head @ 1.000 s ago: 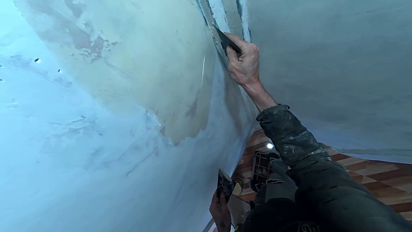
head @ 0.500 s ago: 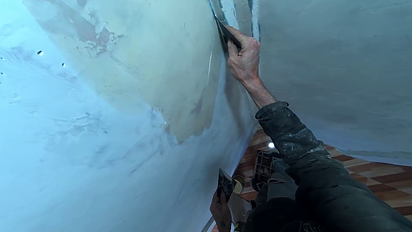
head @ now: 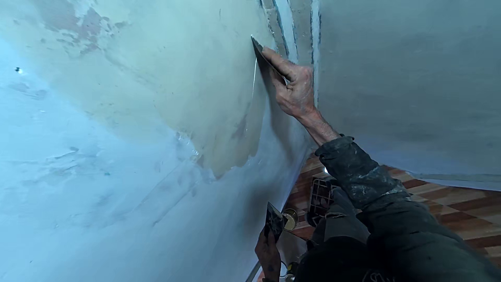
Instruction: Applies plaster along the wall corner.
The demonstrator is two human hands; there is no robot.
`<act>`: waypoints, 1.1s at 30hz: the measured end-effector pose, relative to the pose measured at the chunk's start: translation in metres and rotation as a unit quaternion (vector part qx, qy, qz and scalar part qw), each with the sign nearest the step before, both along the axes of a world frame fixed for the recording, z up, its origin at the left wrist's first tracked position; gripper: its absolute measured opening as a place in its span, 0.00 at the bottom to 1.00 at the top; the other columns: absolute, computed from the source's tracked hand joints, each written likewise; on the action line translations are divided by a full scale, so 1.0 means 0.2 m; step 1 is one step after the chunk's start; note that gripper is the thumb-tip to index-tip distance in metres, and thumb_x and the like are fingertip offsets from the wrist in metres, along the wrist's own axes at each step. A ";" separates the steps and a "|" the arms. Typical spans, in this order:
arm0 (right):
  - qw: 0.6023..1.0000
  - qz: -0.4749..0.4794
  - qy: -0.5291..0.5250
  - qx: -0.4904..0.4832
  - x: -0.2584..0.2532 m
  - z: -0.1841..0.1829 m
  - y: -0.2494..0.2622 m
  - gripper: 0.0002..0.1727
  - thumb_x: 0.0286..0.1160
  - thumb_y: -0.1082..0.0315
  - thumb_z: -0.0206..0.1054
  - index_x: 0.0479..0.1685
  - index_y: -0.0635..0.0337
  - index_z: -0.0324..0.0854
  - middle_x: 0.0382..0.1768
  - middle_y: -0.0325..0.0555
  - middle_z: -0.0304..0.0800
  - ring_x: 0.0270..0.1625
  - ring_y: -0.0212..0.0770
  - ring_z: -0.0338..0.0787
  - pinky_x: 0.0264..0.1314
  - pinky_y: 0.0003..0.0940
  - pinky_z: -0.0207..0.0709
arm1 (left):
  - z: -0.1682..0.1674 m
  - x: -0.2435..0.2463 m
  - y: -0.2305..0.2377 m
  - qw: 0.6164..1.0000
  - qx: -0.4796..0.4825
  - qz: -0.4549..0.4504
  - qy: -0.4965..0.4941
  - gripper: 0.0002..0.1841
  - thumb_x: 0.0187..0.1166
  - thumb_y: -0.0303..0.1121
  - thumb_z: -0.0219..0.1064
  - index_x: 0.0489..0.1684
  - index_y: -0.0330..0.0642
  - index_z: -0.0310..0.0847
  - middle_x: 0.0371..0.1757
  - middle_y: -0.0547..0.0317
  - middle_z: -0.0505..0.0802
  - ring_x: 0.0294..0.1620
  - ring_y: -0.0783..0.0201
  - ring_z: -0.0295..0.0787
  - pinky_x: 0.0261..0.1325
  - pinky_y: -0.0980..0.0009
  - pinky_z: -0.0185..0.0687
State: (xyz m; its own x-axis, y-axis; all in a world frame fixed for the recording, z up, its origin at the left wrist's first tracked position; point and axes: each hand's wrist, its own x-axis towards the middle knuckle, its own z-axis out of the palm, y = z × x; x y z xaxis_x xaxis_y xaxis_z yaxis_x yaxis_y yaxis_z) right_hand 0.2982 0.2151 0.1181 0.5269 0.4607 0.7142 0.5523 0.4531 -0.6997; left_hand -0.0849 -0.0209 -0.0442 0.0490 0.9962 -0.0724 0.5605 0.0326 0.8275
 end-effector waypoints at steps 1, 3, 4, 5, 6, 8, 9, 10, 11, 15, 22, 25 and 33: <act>1.000 0.004 -0.011 0.009 -0.02 -0.02 -0.01 0.20 0.79 0.79 0.60 0.67 0.67 0.86 0.66 0.54 0.92 0.69 0.44 0.91 0.76 0.39 0.81 | -0.01 0.00 0.01 1.000 -0.001 -0.003 0.002 0.13 0.78 0.24 0.62 0.53 0.23 0.87 0.45 0.47 0.96 0.46 0.74 0.93 0.57 0.76 0.87; 0.999 0.013 -0.035 0.012 -0.07 -0.07 -0.05 0.20 0.77 0.80 0.60 0.67 0.68 0.86 0.67 0.55 0.91 0.71 0.46 0.90 0.78 0.40 0.80 | -0.02 -0.01 0.03 1.000 -0.006 -0.005 -0.003 0.14 0.78 0.24 0.62 0.53 0.23 0.87 0.44 0.47 0.96 0.45 0.74 0.94 0.56 0.76 0.88; 0.999 0.015 -0.050 0.010 -0.10 -0.10 -0.08 0.21 0.75 0.81 0.60 0.66 0.69 0.86 0.67 0.57 0.90 0.72 0.48 0.89 0.79 0.40 0.80 | -0.02 -0.01 0.04 1.000 -0.010 -0.006 -0.003 0.14 0.78 0.24 0.62 0.54 0.23 0.87 0.44 0.47 0.96 0.45 0.74 0.94 0.56 0.76 0.88; 0.998 0.017 -0.067 -0.001 -0.14 -0.13 -0.14 0.22 0.73 0.82 0.60 0.66 0.71 0.86 0.68 0.59 0.89 0.73 0.50 0.88 0.80 0.41 0.78 | -0.02 -0.01 0.05 1.000 -0.013 -0.006 -0.004 0.14 0.78 0.24 0.63 0.54 0.23 0.87 0.44 0.47 0.96 0.45 0.74 0.94 0.56 0.77 0.88; 0.996 0.021 -0.083 -0.024 -0.18 -0.14 -0.23 0.22 0.72 0.82 0.62 0.67 0.73 0.84 0.69 0.60 0.88 0.76 0.51 0.86 0.82 0.40 0.75 | -0.02 -0.01 0.06 1.000 -0.018 -0.006 -0.004 0.14 0.78 0.24 0.62 0.55 0.23 0.87 0.45 0.47 0.96 0.45 0.74 0.94 0.56 0.77 0.87; 0.991 0.032 -0.117 -0.055 -0.25 -0.18 -0.36 0.23 0.75 0.80 0.63 0.71 0.73 0.81 0.75 0.59 0.83 0.81 0.50 0.80 0.87 0.40 0.69 | -0.02 -0.01 0.07 1.000 -0.020 -0.005 -0.008 0.14 0.77 0.23 0.63 0.54 0.23 0.87 0.44 0.47 0.96 0.45 0.75 0.93 0.56 0.77 0.87; 0.990 0.044 -0.121 -0.053 -0.28 -0.20 -0.37 0.23 0.75 0.80 0.63 0.72 0.73 0.80 0.76 0.59 0.82 0.83 0.51 0.78 0.88 0.41 0.67 | -0.02 -0.01 0.08 1.000 -0.021 -0.007 -0.010 0.14 0.78 0.23 0.62 0.54 0.23 0.86 0.44 0.47 0.96 0.45 0.75 0.93 0.56 0.77 0.87; 0.990 0.056 -0.119 -0.044 -0.31 -0.23 -0.36 0.24 0.73 0.81 0.62 0.71 0.74 0.81 0.76 0.61 0.81 0.83 0.53 0.78 0.89 0.43 0.67 | -0.03 -0.02 0.08 1.000 -0.022 -0.008 -0.011 0.14 0.78 0.23 0.62 0.54 0.23 0.86 0.45 0.47 0.96 0.46 0.74 0.94 0.56 0.77 0.88; 0.991 0.065 -0.115 -0.036 -0.34 -0.26 -0.35 0.24 0.71 0.81 0.61 0.69 0.74 0.82 0.75 0.62 0.82 0.82 0.54 0.78 0.88 0.44 0.68 | -0.03 -0.02 0.09 1.000 -0.022 -0.010 -0.013 0.14 0.77 0.22 0.62 0.54 0.23 0.86 0.45 0.47 0.96 0.46 0.74 0.94 0.57 0.76 0.88; 0.991 0.081 -0.108 -0.015 -0.46 -0.37 -0.31 0.23 0.64 0.79 0.61 0.61 0.71 0.88 0.67 0.61 0.89 0.76 0.56 0.85 0.83 0.45 0.75 | -0.02 -0.02 0.10 1.000 -0.018 -0.015 -0.017 0.14 0.78 0.22 0.62 0.55 0.22 0.86 0.46 0.47 0.96 0.47 0.75 0.94 0.58 0.77 0.87; 0.989 0.074 -0.131 -0.011 -0.65 -0.53 -0.40 0.24 0.61 0.81 0.61 0.59 0.66 0.91 0.65 0.59 0.91 0.74 0.54 0.87 0.82 0.46 0.76 | -0.01 -0.04 0.10 1.000 -0.007 -0.016 -0.007 0.14 0.78 0.22 0.62 0.55 0.22 0.86 0.45 0.47 0.96 0.47 0.75 0.93 0.57 0.78 0.87; 0.985 0.086 -0.145 -0.031 -0.71 -0.60 -0.44 0.26 0.59 0.82 0.60 0.61 0.63 0.91 0.67 0.56 0.91 0.75 0.53 0.86 0.83 0.46 0.75 | 0.00 -0.03 0.09 1.000 -0.001 -0.013 -0.005 0.14 0.78 0.22 0.62 0.54 0.22 0.86 0.45 0.46 0.96 0.47 0.75 0.94 0.58 0.77 0.87; 0.963 0.211 -0.159 -0.053 -0.64 -0.74 -0.60 0.25 0.68 0.82 0.56 0.63 0.61 0.90 0.66 0.50 0.93 0.73 0.49 0.88 0.82 0.49 0.75 | 0.10 0.08 0.05 0.990 -0.051 0.049 -0.120 0.13 0.81 0.24 0.60 0.55 0.26 0.84 0.43 0.49 0.95 0.39 0.63 0.95 0.43 0.63 0.95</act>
State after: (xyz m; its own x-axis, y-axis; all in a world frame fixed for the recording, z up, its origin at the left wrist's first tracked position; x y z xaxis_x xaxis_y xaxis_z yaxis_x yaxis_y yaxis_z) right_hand 0.1710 0.0960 -0.0292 0.0387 0.6652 0.7456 0.5279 0.6199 -0.5805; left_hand -0.0687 -0.0108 -0.0233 -0.0201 0.9852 -0.1703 0.3390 0.1670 0.9258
